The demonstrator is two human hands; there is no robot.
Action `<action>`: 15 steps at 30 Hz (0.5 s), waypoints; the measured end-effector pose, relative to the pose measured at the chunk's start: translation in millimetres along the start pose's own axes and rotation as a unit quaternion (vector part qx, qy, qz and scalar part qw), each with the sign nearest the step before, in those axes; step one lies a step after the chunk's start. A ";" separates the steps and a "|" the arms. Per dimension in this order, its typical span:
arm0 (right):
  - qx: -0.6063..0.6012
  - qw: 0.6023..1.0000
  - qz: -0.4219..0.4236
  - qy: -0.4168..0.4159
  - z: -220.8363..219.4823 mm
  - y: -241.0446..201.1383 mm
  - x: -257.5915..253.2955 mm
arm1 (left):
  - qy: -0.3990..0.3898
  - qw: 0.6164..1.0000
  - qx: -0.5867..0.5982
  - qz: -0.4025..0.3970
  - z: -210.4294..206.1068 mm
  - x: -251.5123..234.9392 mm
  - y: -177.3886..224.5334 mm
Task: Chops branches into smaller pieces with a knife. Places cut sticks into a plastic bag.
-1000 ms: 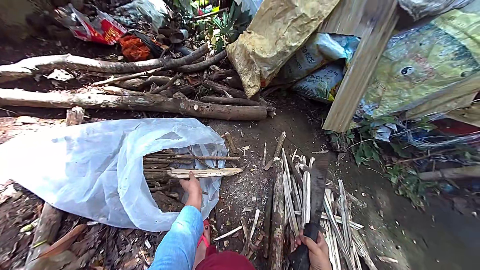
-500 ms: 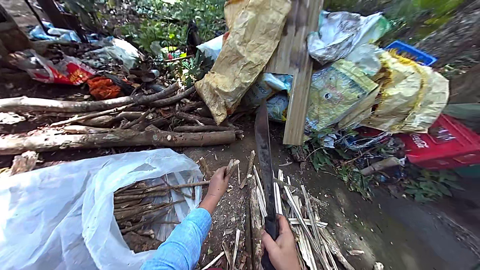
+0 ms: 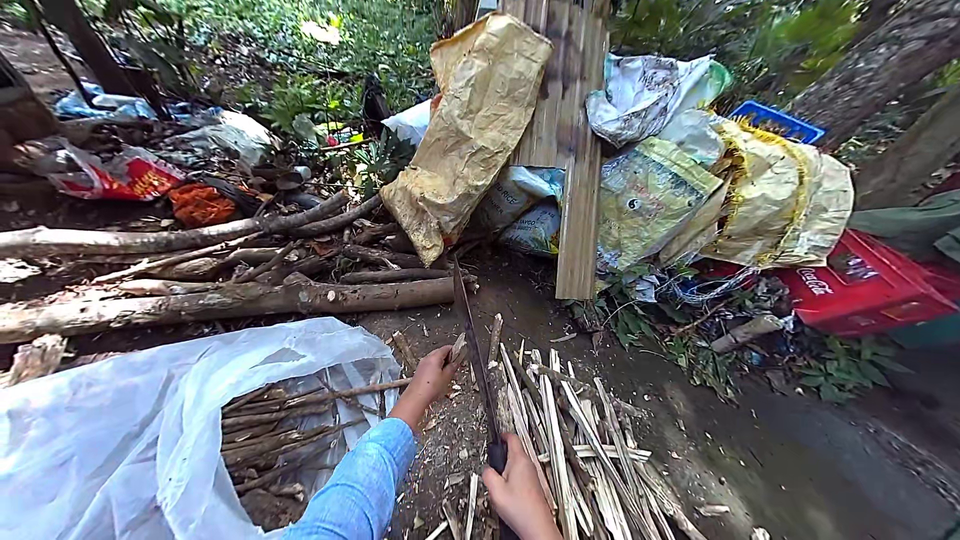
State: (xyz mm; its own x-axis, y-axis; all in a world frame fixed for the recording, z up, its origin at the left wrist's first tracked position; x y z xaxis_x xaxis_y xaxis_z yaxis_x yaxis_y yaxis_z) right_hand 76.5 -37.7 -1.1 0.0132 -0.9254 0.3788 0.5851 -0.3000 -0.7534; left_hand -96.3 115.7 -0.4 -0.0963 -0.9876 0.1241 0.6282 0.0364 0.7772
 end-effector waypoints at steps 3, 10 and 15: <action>-0.016 0.999 0.007 0.037 1.3 -14.8 -1.6 | -0.002 0.996 0.083 0.035 -4.5 14.9 -12.2; -0.070 0.989 0.131 0.012 -14.0 -66.3 -28.1 | -0.129 0.917 0.364 0.101 -56.0 119.6 11.5; -0.110 0.989 0.002 0.097 -20.1 56.4 -65.7 | -0.037 0.963 0.232 0.134 -23.7 104.8 -12.6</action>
State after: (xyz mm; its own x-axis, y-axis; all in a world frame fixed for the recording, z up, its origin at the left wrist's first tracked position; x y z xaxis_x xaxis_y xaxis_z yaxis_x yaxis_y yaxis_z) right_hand 92.4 1.6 -79.3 -0.1533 -0.9476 0.2802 0.3954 -0.3186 -0.8615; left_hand -96.1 8.1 -11.8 -0.0435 -0.9201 0.3892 0.2264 0.3704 0.9008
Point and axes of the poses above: each hand's wrist, its own x-axis away from the middle knuckle, its own z-axis out of the back of the hand, y = z × x, the point moved 10 cm from there along -x, towards the middle knuckle, and after that the axes turned 2 degrees about z, right-handed, at the moved point
